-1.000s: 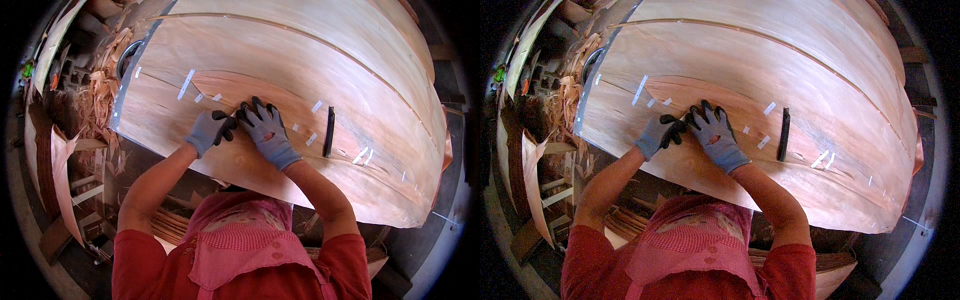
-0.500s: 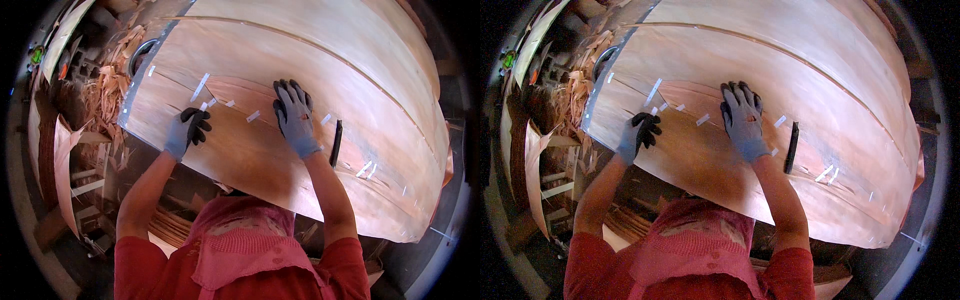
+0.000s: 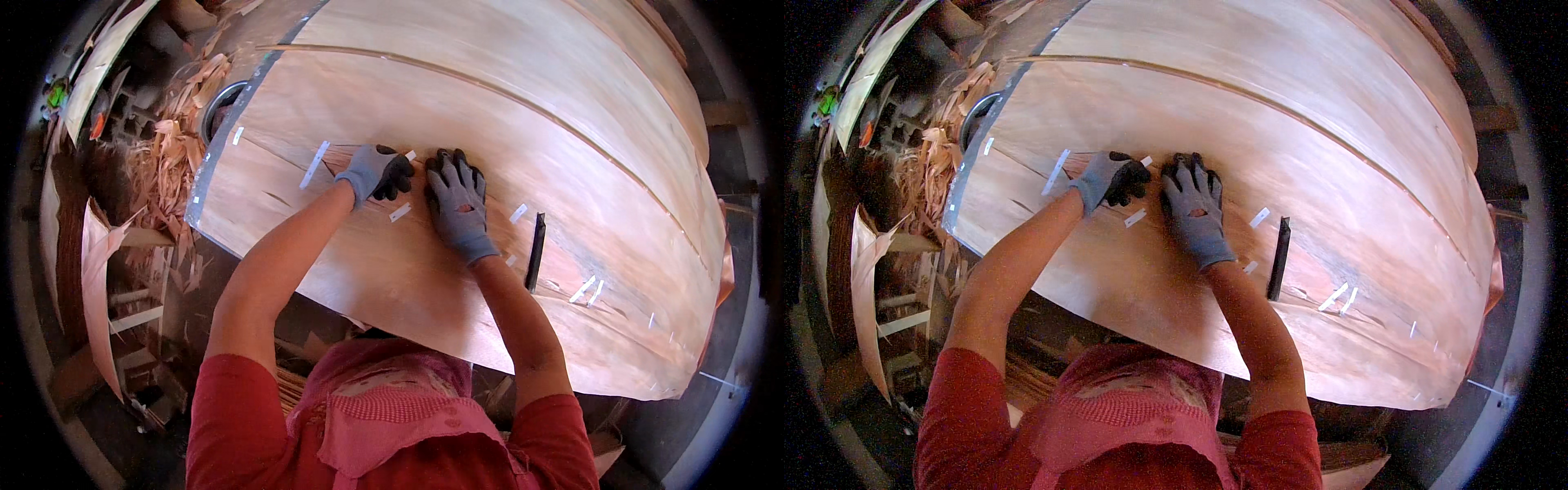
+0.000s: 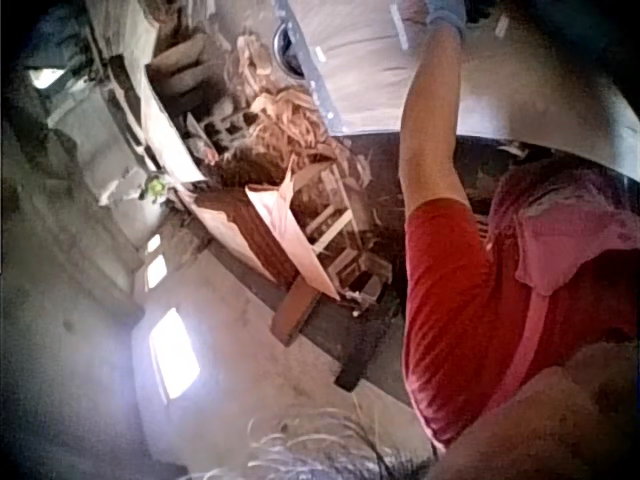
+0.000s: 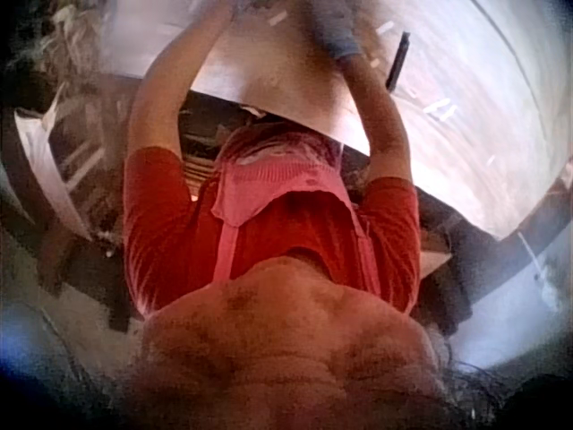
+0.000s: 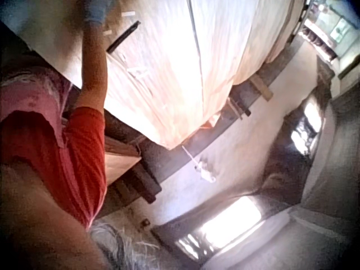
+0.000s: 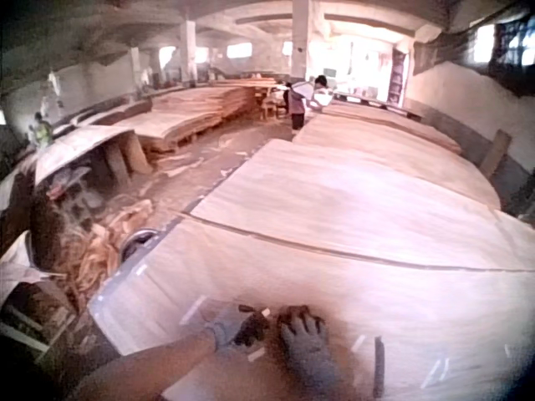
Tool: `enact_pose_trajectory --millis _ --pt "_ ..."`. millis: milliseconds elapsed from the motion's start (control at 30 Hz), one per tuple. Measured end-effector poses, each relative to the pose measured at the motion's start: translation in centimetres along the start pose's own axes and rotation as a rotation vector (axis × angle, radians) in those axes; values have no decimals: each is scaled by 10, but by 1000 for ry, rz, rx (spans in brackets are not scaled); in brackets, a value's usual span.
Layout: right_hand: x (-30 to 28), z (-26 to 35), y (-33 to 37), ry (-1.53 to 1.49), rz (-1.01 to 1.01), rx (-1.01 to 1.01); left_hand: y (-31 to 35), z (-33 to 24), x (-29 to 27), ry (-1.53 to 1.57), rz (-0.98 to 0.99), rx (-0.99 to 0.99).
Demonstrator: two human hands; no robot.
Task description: The person applies adhesive tape to cracks and seams on large wooden veneer sheets using a utility knife to cut the tape and a hand-held scraper to smooth the veneer. The person handles several strips of tape and places new pieces of veneer into gaps.
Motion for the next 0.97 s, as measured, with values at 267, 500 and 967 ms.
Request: enact_pose_trajectory --millis 267,500,967 --pt "5 13 -14 -129 -47 -161 -49 46 -14 -505 -336 435" --pt "14 -3 -10 -158 86 -77 -30 26 13 -392 -462 401" --pt "20 0 -16 -46 74 -145 -14 34 -9 -297 -194 331"
Point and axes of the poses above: each hand's wrist, its own y-axis away from the middle knuckle, its own x-axis out of the palm, z = x × y, the point moved 2 cm from there along -y, towards the middle knuckle, and after that the axes turned 10 degrees about -y, right-handed, at the moved point
